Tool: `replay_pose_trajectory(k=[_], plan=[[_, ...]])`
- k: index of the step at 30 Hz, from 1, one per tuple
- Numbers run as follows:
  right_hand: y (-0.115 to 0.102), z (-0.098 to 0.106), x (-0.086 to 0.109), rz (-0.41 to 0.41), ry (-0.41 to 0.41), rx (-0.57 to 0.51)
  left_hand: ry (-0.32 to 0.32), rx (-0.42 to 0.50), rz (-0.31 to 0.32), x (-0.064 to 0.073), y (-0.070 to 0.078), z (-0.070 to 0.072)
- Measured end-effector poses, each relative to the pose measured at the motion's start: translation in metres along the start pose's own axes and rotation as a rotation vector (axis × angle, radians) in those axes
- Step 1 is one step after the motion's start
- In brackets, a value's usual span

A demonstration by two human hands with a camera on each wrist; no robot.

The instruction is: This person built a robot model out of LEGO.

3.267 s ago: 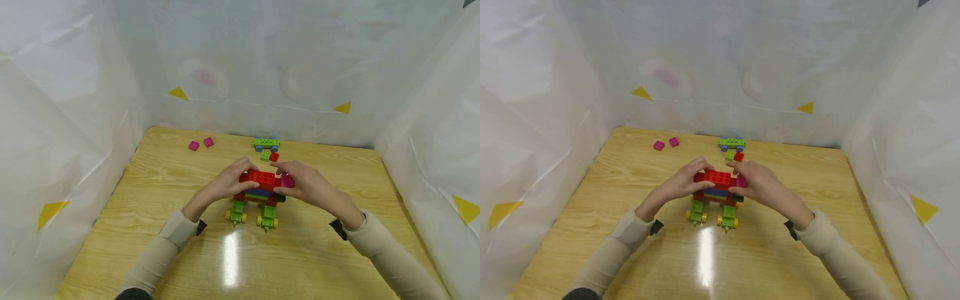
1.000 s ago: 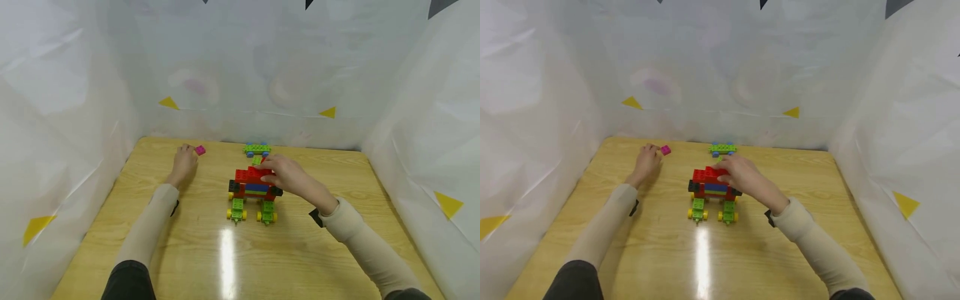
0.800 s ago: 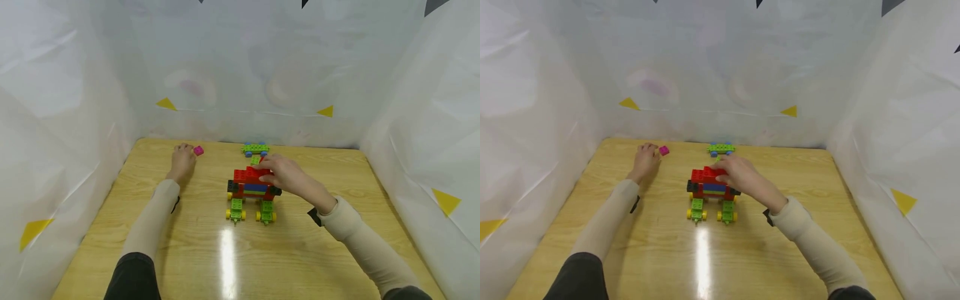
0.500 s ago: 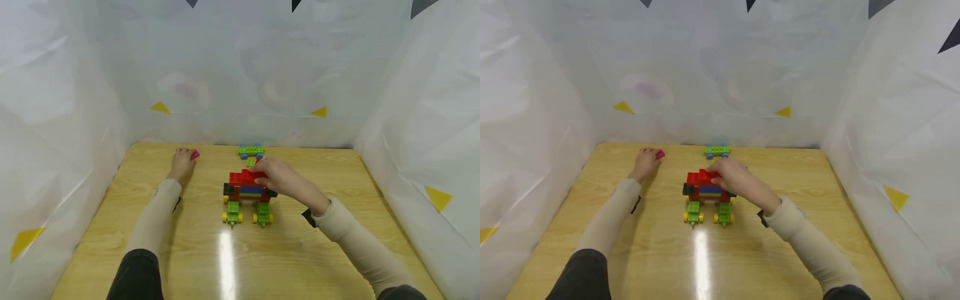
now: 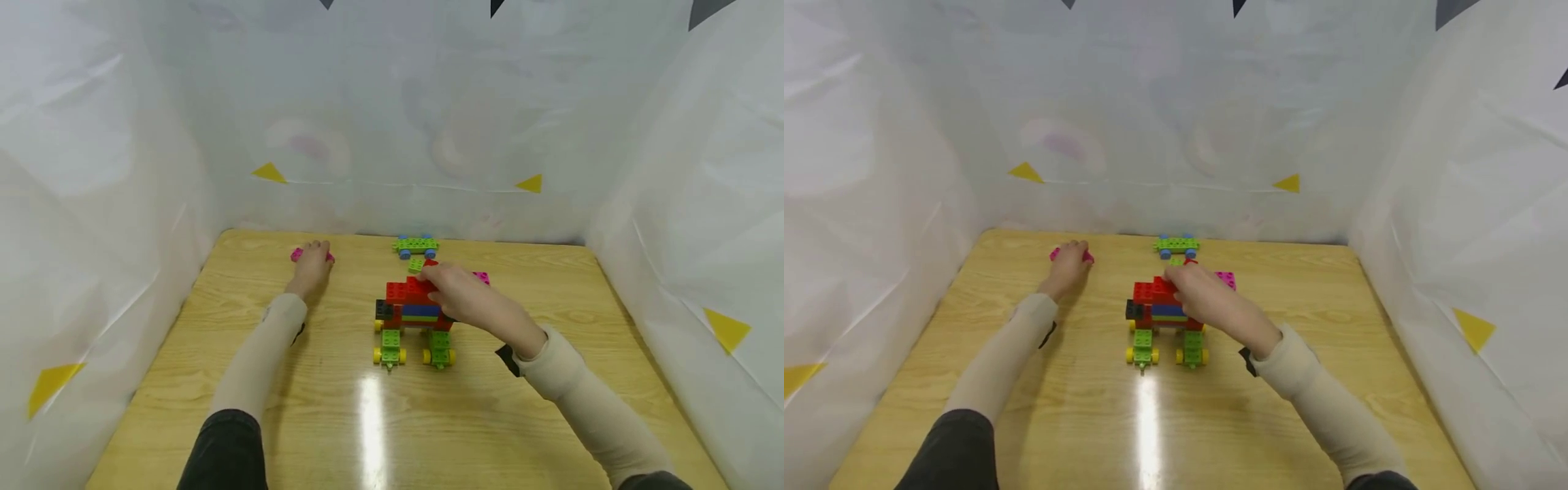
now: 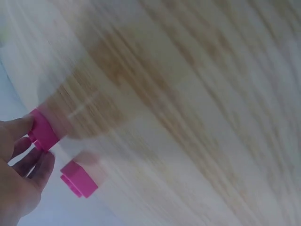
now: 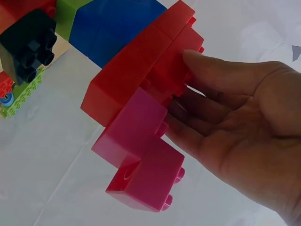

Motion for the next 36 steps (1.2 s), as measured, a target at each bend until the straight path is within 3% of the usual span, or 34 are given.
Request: replay_pose_trajectory(k=[5, 13, 19, 24, 28, 33, 36], plan=[[-0.001, 0.001, 0.006, -0.009, 0.026, -0.007, 0.001, 0.027, -0.003, 0.006, 0.006, -0.001], [-0.001, 0.0, 0.012, -0.006, 0.207, 0.06, -0.001, 0.069, -0.017, 0.014, 0.012, -0.009], [-0.004, 0.002, 0.01, 0.025, 0.282, 0.049, 0.019, 0.096, -0.024, 0.02, 0.014, -0.01], [-0.005, -0.007, 0.003, 0.083, 0.327, 0.033, 0.02, 0.309, -0.024, 0.028, 0.03, -0.005], [-0.002, -0.015, 0.0, 0.098, 0.328, -0.014, 0.045, 0.447, -0.062, 0.039, 0.051, 0.009], [-0.001, -0.018, -0.001, 0.123, 0.32, -0.057, 0.118, 0.585, -0.158, 0.06, 0.084, 0.039], [0.0, -0.017, -0.001, 0.113, 0.31, -0.065, 0.098, 0.678, -0.224, 0.074, 0.106, 0.055]])
Point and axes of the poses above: each hand's wrist, its own x-axis away from the middle knuckle, its own z-axis out of the back of the hand, y = z × x, the point moved 6 cm from there along -x, towards the middle knuckle, and after that the axes turned 3 degrees about y, right-handed, at the moved point
